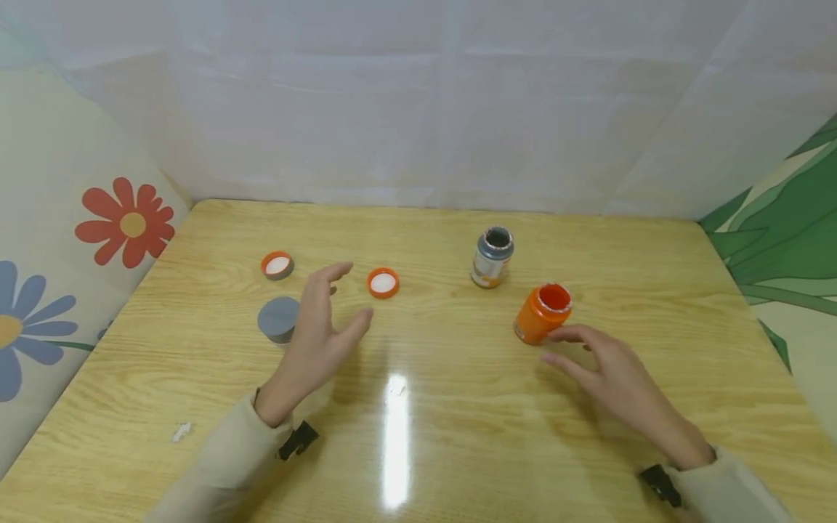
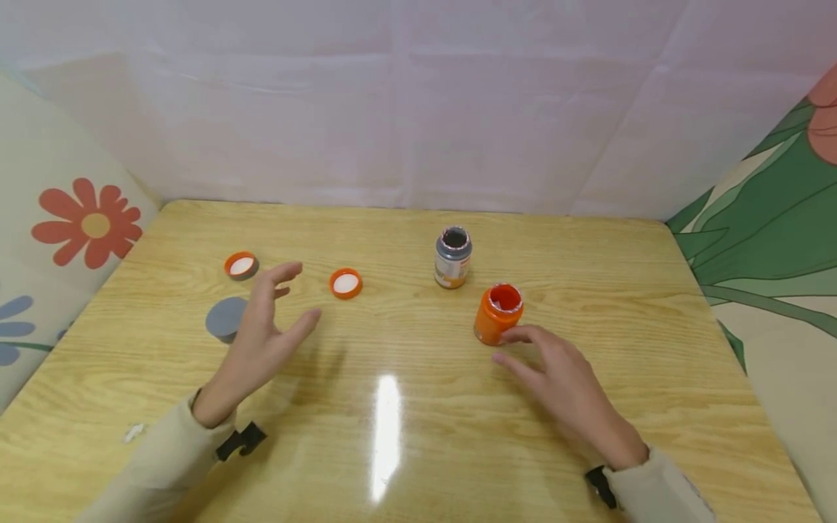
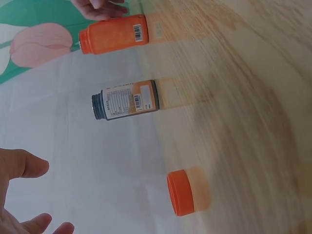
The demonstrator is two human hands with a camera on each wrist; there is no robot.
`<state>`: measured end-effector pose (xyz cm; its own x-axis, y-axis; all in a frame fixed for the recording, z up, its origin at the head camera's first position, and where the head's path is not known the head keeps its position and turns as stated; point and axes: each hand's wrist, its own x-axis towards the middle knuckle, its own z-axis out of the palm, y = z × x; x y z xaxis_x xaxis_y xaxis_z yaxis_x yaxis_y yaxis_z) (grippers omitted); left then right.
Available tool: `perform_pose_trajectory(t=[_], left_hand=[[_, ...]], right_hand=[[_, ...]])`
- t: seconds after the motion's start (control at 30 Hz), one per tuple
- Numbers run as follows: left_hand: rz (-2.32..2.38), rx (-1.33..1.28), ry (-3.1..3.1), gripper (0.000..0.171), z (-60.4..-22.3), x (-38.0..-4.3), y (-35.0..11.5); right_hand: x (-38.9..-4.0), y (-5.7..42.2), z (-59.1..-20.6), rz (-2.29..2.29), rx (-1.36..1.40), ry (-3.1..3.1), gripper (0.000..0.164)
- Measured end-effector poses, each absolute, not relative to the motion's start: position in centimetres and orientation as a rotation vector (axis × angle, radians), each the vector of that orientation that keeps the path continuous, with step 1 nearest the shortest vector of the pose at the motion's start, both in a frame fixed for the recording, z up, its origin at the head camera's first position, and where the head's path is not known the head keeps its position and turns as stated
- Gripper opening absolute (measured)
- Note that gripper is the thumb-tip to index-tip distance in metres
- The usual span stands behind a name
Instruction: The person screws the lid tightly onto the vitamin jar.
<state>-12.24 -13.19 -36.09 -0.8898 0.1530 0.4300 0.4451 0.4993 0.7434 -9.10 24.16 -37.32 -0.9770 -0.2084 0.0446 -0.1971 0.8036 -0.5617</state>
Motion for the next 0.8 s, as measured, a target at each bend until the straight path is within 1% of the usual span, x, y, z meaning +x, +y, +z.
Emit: perform_pose_trajectory(t=[0.17, 0.27, 0.43, 0.67, 0.8], left_hand=[[-1.376, -0.497, -2.491, 0.065, -36.4, -12.8, -12.9], [-1.378, -0.487, -2.517, 0.066, -36.6, -13.2, -12.8], [-1.367, -0.460, -2.552, 0.068, -36.6, -13.7, -12.5], [-1.365, -0.433, -2.584, 0.068, -36.9, -14.5, -12.2], [-1.404, -0.404, -2.604, 0.070, -37.1, -14.9, -12.1]], right_hand=[[-9.5, 24.5, -37.6, -0.927, -0.330, 3.022, 0.038], [-9.7, 24.7, -37.7, -0.936, -0.305, 3.025, 0.042], [-10.0, 24.9, -37.7, -0.993, -0.248, 2.981, 0.057], [-10.6, 24.5, -37.4, -1.067, -0.193, 2.898, 0.083], [-11.2, 24.3, -37.4, -1.095, -0.233, 2.894, 0.088]])
